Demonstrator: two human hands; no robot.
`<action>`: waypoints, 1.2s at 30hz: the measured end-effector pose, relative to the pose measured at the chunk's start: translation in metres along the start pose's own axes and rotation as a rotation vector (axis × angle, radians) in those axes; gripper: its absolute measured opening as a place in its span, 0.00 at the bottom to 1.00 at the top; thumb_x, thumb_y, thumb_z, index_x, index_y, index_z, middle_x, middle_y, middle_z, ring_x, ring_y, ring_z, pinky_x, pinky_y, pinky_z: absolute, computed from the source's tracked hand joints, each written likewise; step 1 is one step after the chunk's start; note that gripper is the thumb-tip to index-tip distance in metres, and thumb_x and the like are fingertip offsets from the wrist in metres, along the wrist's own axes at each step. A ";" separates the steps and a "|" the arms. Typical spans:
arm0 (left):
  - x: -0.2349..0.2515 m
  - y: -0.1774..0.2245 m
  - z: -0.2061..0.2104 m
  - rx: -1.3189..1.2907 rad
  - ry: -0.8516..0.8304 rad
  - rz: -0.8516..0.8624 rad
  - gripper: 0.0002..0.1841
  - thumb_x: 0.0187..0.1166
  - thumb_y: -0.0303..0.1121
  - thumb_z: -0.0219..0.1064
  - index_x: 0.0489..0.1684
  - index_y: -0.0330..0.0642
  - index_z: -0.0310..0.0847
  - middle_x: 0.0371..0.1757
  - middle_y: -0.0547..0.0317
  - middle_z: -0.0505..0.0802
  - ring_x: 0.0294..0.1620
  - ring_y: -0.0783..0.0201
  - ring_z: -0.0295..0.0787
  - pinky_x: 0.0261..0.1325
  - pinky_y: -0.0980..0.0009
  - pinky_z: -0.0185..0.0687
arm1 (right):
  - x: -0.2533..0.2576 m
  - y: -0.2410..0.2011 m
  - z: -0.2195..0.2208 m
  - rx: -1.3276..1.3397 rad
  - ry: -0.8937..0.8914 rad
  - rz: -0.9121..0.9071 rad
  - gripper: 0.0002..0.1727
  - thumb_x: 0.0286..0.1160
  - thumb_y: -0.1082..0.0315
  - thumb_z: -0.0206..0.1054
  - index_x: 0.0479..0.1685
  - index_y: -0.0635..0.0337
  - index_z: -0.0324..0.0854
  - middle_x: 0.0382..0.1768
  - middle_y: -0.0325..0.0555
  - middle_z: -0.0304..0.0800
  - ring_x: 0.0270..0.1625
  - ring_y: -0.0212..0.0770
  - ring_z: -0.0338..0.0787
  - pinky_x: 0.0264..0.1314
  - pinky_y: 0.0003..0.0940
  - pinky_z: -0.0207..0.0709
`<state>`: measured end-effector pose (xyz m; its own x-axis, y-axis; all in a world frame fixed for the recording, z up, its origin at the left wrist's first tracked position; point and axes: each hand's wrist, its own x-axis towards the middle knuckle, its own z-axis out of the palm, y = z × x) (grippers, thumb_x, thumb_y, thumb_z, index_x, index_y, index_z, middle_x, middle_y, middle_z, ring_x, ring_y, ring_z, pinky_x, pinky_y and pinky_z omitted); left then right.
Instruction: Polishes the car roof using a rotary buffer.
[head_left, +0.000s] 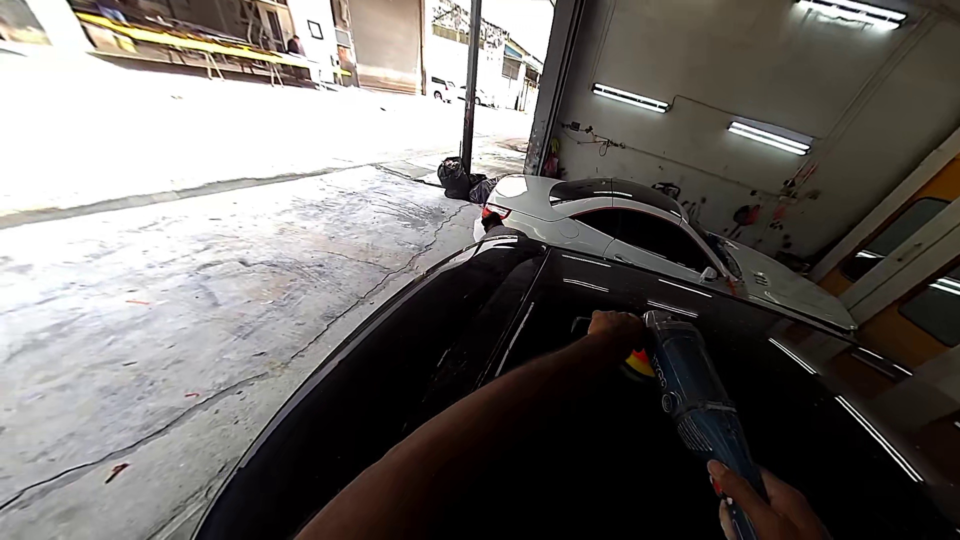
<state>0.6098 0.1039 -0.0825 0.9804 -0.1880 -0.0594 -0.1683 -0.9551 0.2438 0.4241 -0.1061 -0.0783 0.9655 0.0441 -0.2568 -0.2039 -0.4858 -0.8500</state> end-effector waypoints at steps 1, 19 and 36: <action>-0.001 -0.013 -0.001 0.001 0.007 -0.018 0.16 0.74 0.20 0.69 0.60 0.38 0.82 0.57 0.41 0.91 0.59 0.39 0.90 0.54 0.38 0.84 | 0.004 -0.006 0.009 -0.005 -0.013 -0.005 0.18 0.91 0.52 0.56 0.52 0.60 0.75 0.18 0.40 0.79 0.14 0.39 0.83 0.17 0.38 0.85; -0.089 -0.177 -0.006 0.017 0.079 -0.267 0.13 0.77 0.29 0.69 0.56 0.38 0.79 0.48 0.43 0.92 0.53 0.41 0.92 0.51 0.41 0.86 | 0.021 -0.055 0.111 -0.131 -0.276 -0.092 0.21 0.87 0.47 0.60 0.57 0.57 0.74 0.18 0.45 0.80 0.13 0.44 0.84 0.15 0.41 0.86; -0.046 -0.200 -0.014 0.032 0.085 -0.237 0.11 0.78 0.32 0.70 0.54 0.40 0.83 0.48 0.43 0.93 0.54 0.40 0.92 0.51 0.38 0.85 | 0.063 -0.080 0.117 -0.113 -0.277 -0.053 0.21 0.89 0.46 0.59 0.53 0.58 0.75 0.17 0.45 0.77 0.12 0.41 0.84 0.15 0.36 0.85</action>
<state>0.6002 0.3064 -0.1146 0.9977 0.0610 -0.0292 0.0656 -0.9772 0.2017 0.4824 0.0382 -0.0801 0.8903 0.3008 -0.3420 -0.1198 -0.5698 -0.8130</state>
